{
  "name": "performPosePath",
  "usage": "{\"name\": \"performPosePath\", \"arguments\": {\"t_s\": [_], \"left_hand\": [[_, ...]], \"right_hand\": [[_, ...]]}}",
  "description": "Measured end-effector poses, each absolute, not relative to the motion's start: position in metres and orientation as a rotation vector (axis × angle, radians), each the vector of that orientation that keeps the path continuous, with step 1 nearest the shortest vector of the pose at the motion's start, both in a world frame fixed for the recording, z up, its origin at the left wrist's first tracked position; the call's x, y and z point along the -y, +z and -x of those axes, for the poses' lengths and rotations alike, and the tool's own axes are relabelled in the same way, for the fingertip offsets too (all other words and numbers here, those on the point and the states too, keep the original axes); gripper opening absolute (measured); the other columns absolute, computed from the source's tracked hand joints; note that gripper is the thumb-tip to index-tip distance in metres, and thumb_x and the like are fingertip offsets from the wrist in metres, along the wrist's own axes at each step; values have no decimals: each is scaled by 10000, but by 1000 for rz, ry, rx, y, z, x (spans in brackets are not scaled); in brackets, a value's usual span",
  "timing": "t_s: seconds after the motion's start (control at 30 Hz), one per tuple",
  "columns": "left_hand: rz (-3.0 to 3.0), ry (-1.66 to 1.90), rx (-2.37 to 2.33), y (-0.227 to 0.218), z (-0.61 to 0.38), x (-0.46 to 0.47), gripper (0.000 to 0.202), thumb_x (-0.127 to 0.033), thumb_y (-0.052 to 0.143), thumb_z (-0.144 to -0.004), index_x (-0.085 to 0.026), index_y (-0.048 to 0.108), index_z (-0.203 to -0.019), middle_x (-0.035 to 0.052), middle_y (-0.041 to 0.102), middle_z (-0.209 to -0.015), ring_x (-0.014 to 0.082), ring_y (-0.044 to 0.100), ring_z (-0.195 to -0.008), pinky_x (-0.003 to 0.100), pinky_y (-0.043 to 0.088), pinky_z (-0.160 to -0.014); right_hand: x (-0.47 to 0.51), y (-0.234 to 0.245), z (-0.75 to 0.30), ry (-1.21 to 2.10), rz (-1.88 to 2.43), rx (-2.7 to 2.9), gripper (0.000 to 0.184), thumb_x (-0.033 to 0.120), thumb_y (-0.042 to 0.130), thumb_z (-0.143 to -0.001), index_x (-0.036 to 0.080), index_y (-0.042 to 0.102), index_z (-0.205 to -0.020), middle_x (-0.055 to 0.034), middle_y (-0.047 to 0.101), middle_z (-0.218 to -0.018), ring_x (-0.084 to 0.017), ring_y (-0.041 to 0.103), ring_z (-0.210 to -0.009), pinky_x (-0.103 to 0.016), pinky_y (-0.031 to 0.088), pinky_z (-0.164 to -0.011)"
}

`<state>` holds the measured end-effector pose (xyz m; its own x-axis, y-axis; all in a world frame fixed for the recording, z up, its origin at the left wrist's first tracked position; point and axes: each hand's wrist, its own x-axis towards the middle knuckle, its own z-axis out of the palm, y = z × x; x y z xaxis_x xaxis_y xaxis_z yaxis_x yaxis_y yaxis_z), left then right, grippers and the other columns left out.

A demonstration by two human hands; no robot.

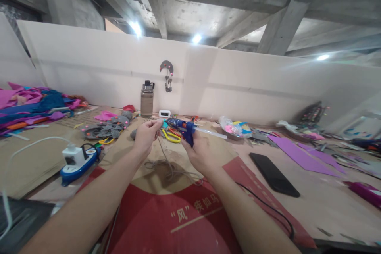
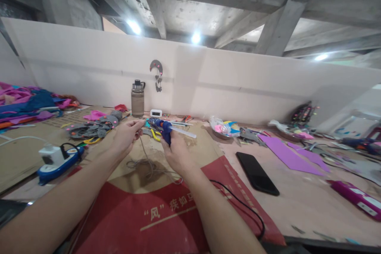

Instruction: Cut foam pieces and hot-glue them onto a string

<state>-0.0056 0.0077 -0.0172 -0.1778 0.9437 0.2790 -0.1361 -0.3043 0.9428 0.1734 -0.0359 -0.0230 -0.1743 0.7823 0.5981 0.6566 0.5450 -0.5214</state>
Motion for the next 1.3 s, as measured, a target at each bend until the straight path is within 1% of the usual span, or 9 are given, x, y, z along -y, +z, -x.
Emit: {"name": "performPosePath", "arguments": {"t_s": [0.2, 0.37, 0.53, 0.63, 1.03, 1.3], "left_hand": [[-1228, 1618, -1050, -18, 6, -8, 331, -447, 688, -621, -132, 618, -693, -17, 506, -479, 46, 355, -394, 192, 167, -392], [-1239, 1605, -1047, -19, 6, -9, 312, -433, 672, -649, -130, 616, -694, -19, 504, -485, 44, 354, -401, 190, 170, -397], [-1215, 1615, -1051, -19, 6, -9, 326, -443, 693, -620, -134, 627, -701, -19, 508, -489, 45, 361, -397, 195, 168, -395], [-1208, 1616, -1042, -19, 6, -10, 330, -448, 698, -610, -135, 619, -681, -19, 510, -490, 43, 361, -394, 194, 164, -394], [-1218, 1617, -1038, -18, 5, -8, 323, -433, 684, -635, -126, 623, -714, -15, 512, -494, 45, 365, -398, 189, 158, -388], [-1216, 1626, -1033, -18, 6, -9, 321, -432, 686, -632, -128, 625, -715, -17, 511, -497, 47, 375, -403, 188, 171, -392]], "right_hand": [[35, -24, -174, 164, 1162, 1881, 311, 312, 440, -847, 159, 508, -1109, -88, 640, -847, -213, 592, -744, -312, 446, -665], [33, -24, -175, 160, 1144, 1880, 317, 319, 428, -858, 163, 505, -1123, -93, 643, -911, -208, 594, -777, -314, 448, -697], [33, -24, -175, 149, 1149, 1892, 323, 326, 437, -850, 164, 510, -1120, -87, 641, -844, -217, 591, -746, -319, 449, -667], [34, -24, -175, 160, 1136, 1882, 325, 322, 436, -850, 171, 502, -1130, -83, 637, -849, -216, 590, -753, -320, 448, -671], [36, -24, -174, 148, 1177, 1907, 328, 339, 436, -849, 169, 517, -1118, -77, 648, -830, -211, 589, -726, -300, 439, -635], [41, -19, -172, 147, 1175, 1908, 316, 310, 442, -848, 168, 516, -1121, -95, 647, -922, -222, 598, -808, -313, 447, -703]]}}
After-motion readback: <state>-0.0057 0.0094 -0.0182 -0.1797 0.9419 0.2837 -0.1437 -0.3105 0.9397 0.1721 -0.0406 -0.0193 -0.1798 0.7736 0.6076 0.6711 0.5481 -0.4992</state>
